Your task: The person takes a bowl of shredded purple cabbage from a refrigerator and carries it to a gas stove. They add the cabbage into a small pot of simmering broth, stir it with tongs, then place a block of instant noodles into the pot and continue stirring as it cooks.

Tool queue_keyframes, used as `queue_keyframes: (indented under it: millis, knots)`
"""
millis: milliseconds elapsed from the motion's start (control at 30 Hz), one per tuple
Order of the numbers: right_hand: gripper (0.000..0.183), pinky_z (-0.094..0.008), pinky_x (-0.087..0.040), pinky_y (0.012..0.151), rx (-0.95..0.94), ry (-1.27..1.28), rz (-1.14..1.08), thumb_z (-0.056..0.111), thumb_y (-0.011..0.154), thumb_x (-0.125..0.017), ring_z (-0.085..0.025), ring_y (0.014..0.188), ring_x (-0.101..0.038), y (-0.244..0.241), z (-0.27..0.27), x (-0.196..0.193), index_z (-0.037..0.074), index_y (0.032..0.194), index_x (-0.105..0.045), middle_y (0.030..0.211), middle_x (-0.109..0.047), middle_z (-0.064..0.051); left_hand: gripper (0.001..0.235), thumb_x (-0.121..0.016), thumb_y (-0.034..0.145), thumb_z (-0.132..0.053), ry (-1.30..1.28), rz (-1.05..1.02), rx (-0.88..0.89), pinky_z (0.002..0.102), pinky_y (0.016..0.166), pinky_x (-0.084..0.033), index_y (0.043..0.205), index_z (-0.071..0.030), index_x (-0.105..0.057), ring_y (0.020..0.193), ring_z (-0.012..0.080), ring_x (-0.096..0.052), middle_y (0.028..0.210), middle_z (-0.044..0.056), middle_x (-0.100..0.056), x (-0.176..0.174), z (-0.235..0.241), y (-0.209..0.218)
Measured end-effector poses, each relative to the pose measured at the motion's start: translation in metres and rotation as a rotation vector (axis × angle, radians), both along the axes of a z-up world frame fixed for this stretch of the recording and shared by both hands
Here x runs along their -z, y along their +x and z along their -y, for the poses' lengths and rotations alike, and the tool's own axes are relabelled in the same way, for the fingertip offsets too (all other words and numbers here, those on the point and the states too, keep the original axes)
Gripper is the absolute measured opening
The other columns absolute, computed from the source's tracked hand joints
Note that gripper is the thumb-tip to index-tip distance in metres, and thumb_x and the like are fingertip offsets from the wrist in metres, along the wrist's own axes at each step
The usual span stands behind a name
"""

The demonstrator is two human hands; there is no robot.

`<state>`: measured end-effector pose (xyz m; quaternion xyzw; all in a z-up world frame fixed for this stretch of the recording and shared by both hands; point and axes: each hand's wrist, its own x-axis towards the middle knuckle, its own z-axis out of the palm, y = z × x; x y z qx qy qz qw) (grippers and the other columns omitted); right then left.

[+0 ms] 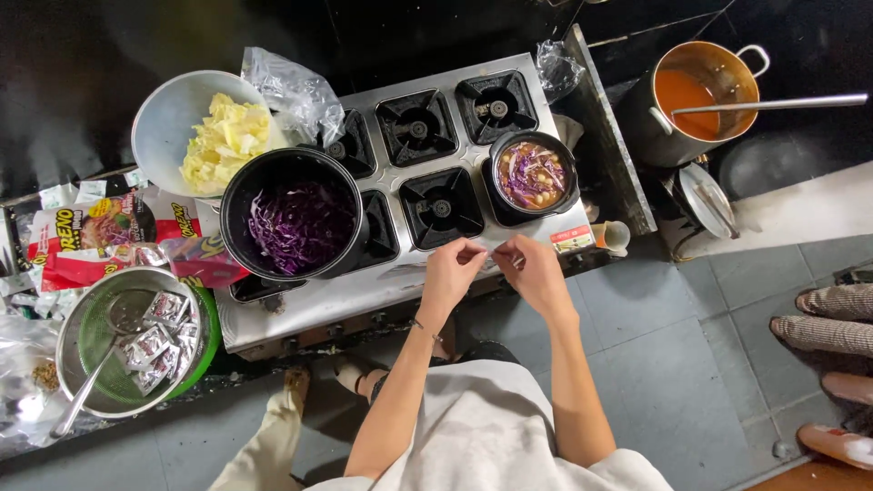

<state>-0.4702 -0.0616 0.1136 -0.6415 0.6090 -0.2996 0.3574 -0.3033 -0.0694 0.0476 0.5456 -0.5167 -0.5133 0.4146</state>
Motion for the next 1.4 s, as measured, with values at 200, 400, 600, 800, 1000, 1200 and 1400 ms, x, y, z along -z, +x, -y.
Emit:
queue_keyframes:
  millis: [200, 400, 600, 800, 1000, 1200, 1400]
  knots:
    - [0.012, -0.035, -0.055, 0.066, 0.026, -0.131, -0.139, 0.008, 0.084, -0.077, -0.027, 0.071, -0.07, 0.002, -0.018, 0.006, 0.006, 0.095, -0.074, 0.087, -0.071, -0.012, 0.015, -0.076, 0.09, -0.014, 0.08, 0.039, 0.027, 0.027, 0.069, -0.059, 0.096, -0.001, -0.078, 0.073, 0.011, -0.075, 0.081, 0.007, -0.079, 0.011, -0.005, -0.014]
    - [0.011, -0.038, -0.053, 0.065, 0.137, -0.314, -0.27, 0.006, 0.082, -0.076, -0.029, 0.073, -0.068, -0.006, -0.027, 0.015, 0.009, 0.093, -0.072, 0.083, -0.068, -0.007, 0.018, -0.077, 0.089, -0.016, 0.302, -0.131, 0.041, 0.025, 0.065, -0.061, 0.097, 0.0, -0.079, 0.07, 0.0107, -0.072, 0.083, 0.007, -0.078, 0.047, 0.006, -0.034]
    - [0.011, -0.04, -0.051, 0.067, 0.211, -0.51, -0.409, 0.007, 0.081, -0.078, -0.03, 0.074, -0.066, -0.025, -0.021, 0.034, 0.008, 0.089, -0.07, 0.079, -0.064, -0.008, 0.019, -0.077, 0.091, -0.01, 0.567, -0.517, 0.027, 0.023, 0.07, -0.058, 0.104, 0.004, -0.077, 0.075, 0.0104, -0.07, 0.089, 0.006, -0.076, 0.094, 0.014, -0.054]
    - [0.017, -0.037, -0.054, 0.068, 0.394, -0.369, -0.224, 0.0, 0.091, -0.075, -0.026, 0.074, -0.068, -0.074, 0.038, 0.042, 0.006, 0.106, -0.078, 0.084, -0.068, -0.013, 0.024, -0.071, 0.094, -0.006, 0.702, -0.795, -0.015, 0.024, 0.083, -0.058, 0.116, 0.005, -0.07, 0.09, 0.0131, -0.07, 0.103, 0.008, -0.074, 0.114, 0.012, -0.045]
    - [0.033, -0.037, -0.057, 0.089, 0.145, -0.611, -0.25, -0.002, 0.087, -0.07, -0.034, 0.103, -0.071, -0.081, 0.099, 0.07, 0.0, 0.121, -0.069, 0.116, -0.071, -0.021, 0.025, -0.069, 0.096, -0.006, 0.554, -0.828, -0.106, 0.026, 0.088, -0.058, 0.119, 0.005, -0.07, 0.091, 0.0135, -0.069, 0.106, 0.008, -0.073, 0.12, 0.023, -0.043]
    - [0.017, -0.036, -0.057, 0.077, 0.485, -0.421, -0.077, 0.002, 0.097, -0.07, -0.026, 0.084, -0.072, -0.051, 0.041, 0.101, 0.002, 0.114, -0.07, 0.099, -0.072, -0.015, 0.026, -0.071, 0.098, -0.011, 0.246, -0.598, -0.112, 0.025, 0.076, -0.056, 0.12, 0.004, -0.071, 0.084, 0.0115, -0.067, 0.1, 0.007, -0.074, 0.1, 0.09, -0.075]
    - [0.018, -0.036, -0.057, 0.073, 0.353, 0.1, -0.019, 0.005, 0.094, -0.07, -0.027, 0.077, -0.071, -0.037, -0.017, 0.128, 0.005, 0.111, -0.071, 0.092, -0.071, -0.014, 0.033, -0.075, 0.096, -0.008, -0.111, -0.149, -0.037, 0.026, 0.092, -0.055, 0.125, 0.007, -0.071, 0.108, 0.0143, -0.071, 0.118, 0.014, -0.076, 0.076, 0.162, -0.109]
